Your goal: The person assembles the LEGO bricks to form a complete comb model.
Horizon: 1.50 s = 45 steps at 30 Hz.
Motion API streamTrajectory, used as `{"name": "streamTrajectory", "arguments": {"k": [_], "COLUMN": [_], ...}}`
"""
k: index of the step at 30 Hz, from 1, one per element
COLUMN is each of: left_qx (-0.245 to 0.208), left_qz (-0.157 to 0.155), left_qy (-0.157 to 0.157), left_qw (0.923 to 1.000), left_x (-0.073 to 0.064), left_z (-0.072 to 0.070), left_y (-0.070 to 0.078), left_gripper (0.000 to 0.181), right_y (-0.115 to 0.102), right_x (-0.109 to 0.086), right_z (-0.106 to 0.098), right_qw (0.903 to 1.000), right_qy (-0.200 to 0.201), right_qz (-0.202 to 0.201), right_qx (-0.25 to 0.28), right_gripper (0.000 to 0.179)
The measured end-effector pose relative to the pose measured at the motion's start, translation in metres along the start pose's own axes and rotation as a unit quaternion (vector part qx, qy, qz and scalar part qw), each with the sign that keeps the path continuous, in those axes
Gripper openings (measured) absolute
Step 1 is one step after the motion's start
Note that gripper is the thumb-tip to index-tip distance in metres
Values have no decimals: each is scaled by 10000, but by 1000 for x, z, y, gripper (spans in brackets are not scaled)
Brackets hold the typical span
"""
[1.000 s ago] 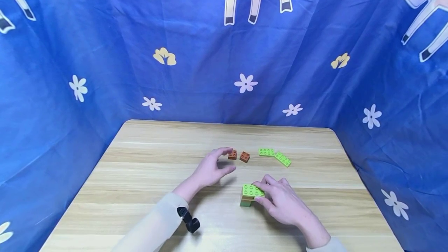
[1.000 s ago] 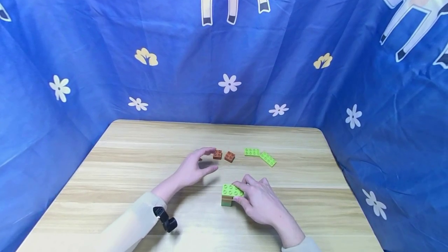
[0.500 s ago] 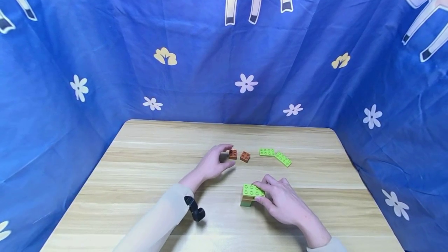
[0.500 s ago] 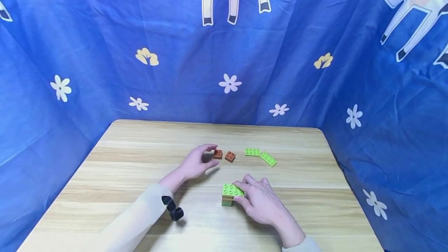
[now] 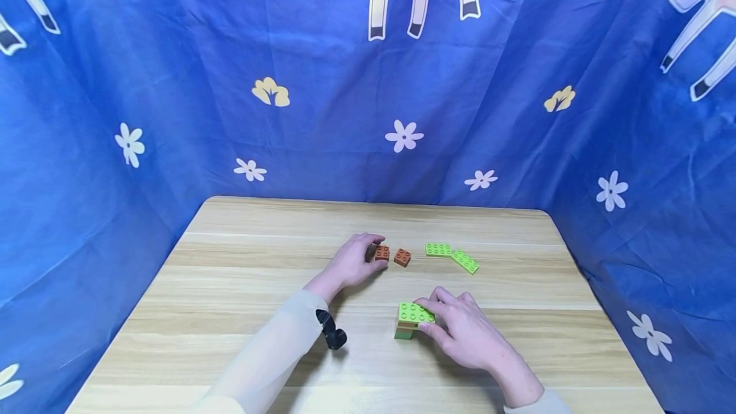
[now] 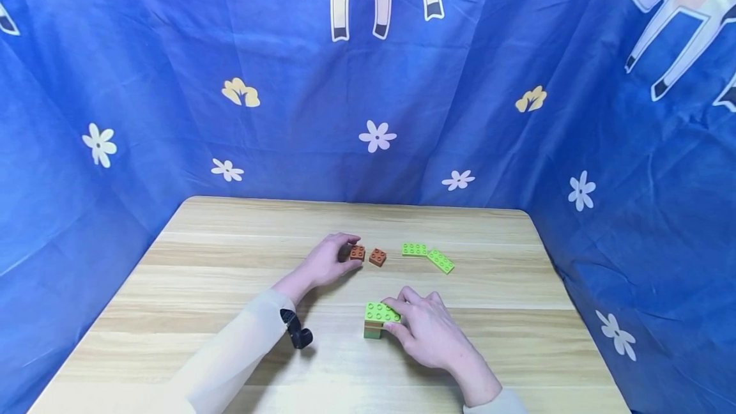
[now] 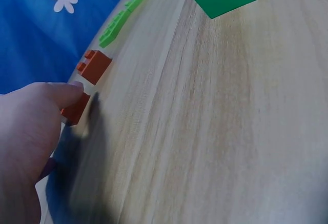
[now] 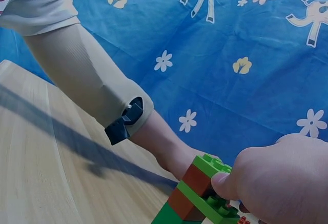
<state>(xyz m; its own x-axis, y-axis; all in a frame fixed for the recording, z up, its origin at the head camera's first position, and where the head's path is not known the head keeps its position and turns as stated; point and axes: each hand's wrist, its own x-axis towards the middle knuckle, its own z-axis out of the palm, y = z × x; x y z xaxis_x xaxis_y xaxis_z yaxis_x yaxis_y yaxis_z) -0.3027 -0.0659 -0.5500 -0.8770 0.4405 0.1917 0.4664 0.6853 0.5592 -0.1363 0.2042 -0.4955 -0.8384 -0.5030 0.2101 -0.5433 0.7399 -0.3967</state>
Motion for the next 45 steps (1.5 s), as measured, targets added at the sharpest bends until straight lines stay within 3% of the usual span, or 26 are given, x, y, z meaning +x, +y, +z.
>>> {"name": "streamTrajectory", "arguments": {"k": [9,21,35,40,45], "left_qx": [118,356,-629,-862,-1199], "left_qz": [48,-95,-23,242,471], "left_qy": [-86,-24,11,35,-156], "left_qw": [9999,9993,9980,9960,9915], "left_x": [3,-2,-25,-37,-52], "left_z": [6,4,-16,-27,-37], "left_y": [3,3,16,30,54], "left_gripper": [54,44,44,46,47], "right_y": [-1,-3,-2,-2,-1], "right_x": [-1,1,2,1,1], "right_z": [-1,-2,-3,-3,-3], "right_qw": [9999,9999,9999,9999,9999], "right_qy": [-63,-36,-91,-91,-65], "right_qz": [101,78,53,78,54], "right_qx": [47,53,81,80,83], "right_gripper": [41,40,41,41,41]}}
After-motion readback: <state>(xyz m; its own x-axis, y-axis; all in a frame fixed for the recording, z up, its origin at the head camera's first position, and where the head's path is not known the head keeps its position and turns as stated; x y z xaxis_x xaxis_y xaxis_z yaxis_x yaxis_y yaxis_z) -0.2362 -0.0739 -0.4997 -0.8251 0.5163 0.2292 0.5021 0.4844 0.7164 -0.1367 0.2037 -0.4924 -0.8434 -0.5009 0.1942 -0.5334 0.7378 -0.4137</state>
